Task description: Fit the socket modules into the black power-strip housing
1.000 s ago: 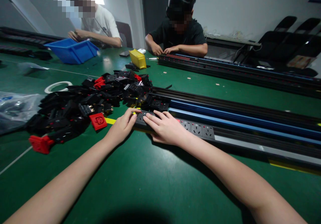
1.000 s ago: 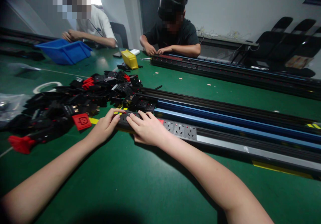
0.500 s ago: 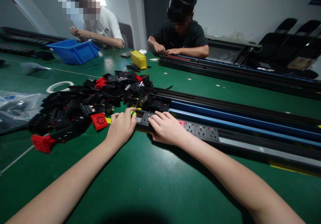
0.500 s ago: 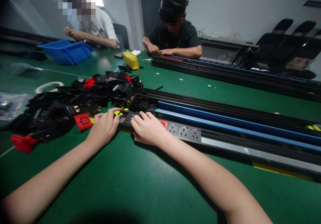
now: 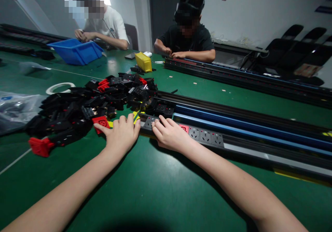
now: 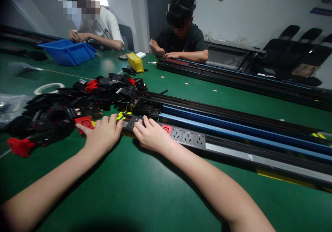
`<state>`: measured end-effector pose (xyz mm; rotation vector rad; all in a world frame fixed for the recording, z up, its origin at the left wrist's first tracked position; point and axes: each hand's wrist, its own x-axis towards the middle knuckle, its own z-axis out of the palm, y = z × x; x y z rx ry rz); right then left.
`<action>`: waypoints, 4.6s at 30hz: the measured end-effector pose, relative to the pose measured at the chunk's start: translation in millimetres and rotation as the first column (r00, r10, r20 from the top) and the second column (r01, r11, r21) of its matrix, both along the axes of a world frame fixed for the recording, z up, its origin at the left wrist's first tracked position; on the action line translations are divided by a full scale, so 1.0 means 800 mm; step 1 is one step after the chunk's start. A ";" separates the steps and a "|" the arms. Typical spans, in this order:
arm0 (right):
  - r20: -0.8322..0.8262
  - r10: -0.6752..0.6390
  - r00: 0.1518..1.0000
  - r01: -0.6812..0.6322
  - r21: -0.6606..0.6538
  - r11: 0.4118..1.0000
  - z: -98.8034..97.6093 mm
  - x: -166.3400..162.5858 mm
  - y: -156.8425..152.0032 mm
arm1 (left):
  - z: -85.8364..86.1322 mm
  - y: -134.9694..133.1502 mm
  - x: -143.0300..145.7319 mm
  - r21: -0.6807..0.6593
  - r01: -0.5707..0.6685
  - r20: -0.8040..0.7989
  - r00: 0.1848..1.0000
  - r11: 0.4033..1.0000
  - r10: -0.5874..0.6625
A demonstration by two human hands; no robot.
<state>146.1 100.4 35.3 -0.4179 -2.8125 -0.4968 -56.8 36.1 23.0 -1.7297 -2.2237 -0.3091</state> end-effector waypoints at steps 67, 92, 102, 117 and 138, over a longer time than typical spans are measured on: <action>-0.062 0.007 0.998 -0.002 0.075 0.997 -0.010 -0.001 0.000 | -0.022 0.013 -0.031 0.140 0.191 0.186 0.959 0.971 -0.216; -0.093 0.019 0.995 -0.008 0.117 0.993 -0.011 -0.002 0.000 | -0.028 0.021 -0.070 0.284 0.011 0.524 0.835 0.959 -0.165; -0.058 0.009 0.998 -0.004 0.093 0.996 -0.012 -0.001 -0.001 | -0.031 0.027 -0.071 0.206 0.019 0.664 0.732 0.978 -0.154; -0.032 0.006 0.999 -0.004 0.058 0.998 -0.007 0.000 -0.002 | -0.027 0.028 -0.070 0.237 0.002 0.739 0.649 0.971 -0.182; -0.033 -0.005 0.999 0.007 0.039 0.999 -0.007 0.000 -0.002 | -0.019 0.029 -0.062 0.306 -0.146 0.914 0.321 0.941 -0.248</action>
